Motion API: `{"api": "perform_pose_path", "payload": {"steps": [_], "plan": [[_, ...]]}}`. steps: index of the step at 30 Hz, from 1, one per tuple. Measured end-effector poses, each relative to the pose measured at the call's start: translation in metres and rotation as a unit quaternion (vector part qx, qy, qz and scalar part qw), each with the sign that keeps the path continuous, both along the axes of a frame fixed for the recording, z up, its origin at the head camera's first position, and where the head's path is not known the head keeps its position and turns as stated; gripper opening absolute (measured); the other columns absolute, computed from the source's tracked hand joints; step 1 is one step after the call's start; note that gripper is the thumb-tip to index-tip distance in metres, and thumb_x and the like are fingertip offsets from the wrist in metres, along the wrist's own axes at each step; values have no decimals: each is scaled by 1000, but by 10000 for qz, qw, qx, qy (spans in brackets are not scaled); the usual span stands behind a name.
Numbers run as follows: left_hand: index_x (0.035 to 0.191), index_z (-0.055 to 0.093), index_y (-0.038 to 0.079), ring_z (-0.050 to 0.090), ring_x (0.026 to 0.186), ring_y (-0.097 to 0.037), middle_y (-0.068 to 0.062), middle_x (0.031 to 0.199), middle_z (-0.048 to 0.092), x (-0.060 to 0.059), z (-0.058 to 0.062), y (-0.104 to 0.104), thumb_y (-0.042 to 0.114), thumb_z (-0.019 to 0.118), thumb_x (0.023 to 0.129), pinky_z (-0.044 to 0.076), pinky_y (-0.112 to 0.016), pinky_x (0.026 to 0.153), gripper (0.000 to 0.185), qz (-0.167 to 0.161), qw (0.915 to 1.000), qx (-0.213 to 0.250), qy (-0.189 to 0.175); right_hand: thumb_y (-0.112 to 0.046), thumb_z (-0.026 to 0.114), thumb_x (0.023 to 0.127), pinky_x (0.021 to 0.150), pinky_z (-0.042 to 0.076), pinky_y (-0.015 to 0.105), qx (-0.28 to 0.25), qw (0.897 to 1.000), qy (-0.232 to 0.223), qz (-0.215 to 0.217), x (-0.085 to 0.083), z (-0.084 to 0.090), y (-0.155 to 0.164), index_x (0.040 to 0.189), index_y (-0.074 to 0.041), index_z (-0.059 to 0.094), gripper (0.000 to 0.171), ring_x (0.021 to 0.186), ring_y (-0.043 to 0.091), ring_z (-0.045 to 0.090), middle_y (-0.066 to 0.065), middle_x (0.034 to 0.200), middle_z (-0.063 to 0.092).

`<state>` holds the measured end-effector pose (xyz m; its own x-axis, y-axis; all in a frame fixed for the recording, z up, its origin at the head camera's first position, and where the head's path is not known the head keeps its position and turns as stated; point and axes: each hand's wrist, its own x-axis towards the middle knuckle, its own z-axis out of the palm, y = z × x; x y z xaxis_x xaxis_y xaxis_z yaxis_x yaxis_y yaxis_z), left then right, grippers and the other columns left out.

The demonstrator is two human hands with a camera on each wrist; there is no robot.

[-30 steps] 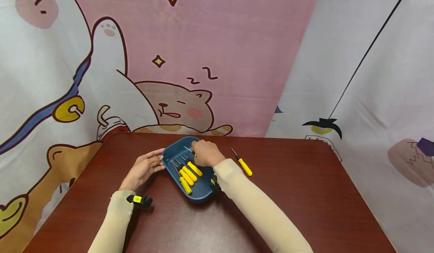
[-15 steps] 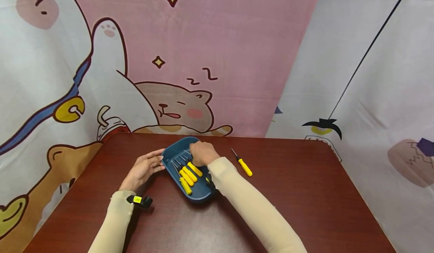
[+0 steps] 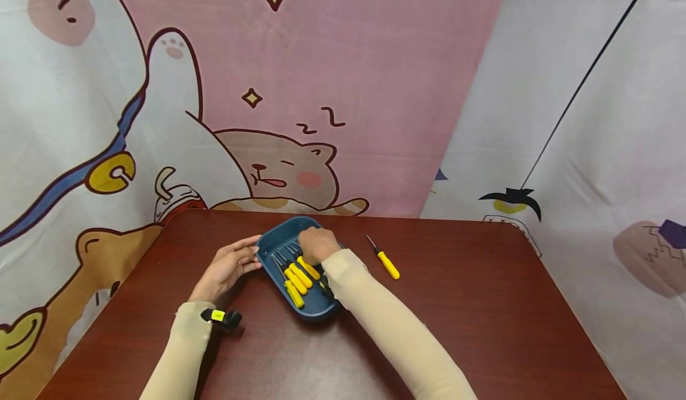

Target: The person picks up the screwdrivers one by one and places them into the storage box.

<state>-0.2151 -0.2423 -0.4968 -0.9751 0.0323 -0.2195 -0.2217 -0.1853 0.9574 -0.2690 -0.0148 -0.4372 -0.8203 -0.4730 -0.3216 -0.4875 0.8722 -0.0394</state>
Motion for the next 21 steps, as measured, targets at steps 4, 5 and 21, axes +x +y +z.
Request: {"api": "perform_pose_path", "payload": {"steps": [4,5,21], "plan": [[147,52,1,66,77,-13,-10,106,70,0,0,0,7,61,102,64,-29,75,46,3,10000,19,-9,-20,75,94,83,61,32,-83,9998,-163,-102,1,-1,0,146,-9,54,57,96,23,60,10,135,65],[147,53,1,66,77,-13,-11,106,69,0,0,0,7,61,101,64,-28,75,46,7,10000,22,-9,-19,75,94,83,61,32,-97,9996,-221,-130,1,-1,0,147,-8,54,58,96,23,60,11,136,64],[147,52,1,66,77,-13,-12,107,68,2,2,2,6,60,102,64,-28,75,46,17,10000,-23,66,-14,72,95,59,58,25,-444,9932,-850,-659,-1,-4,3,146,-6,51,55,80,22,65,12,129,61]]}}
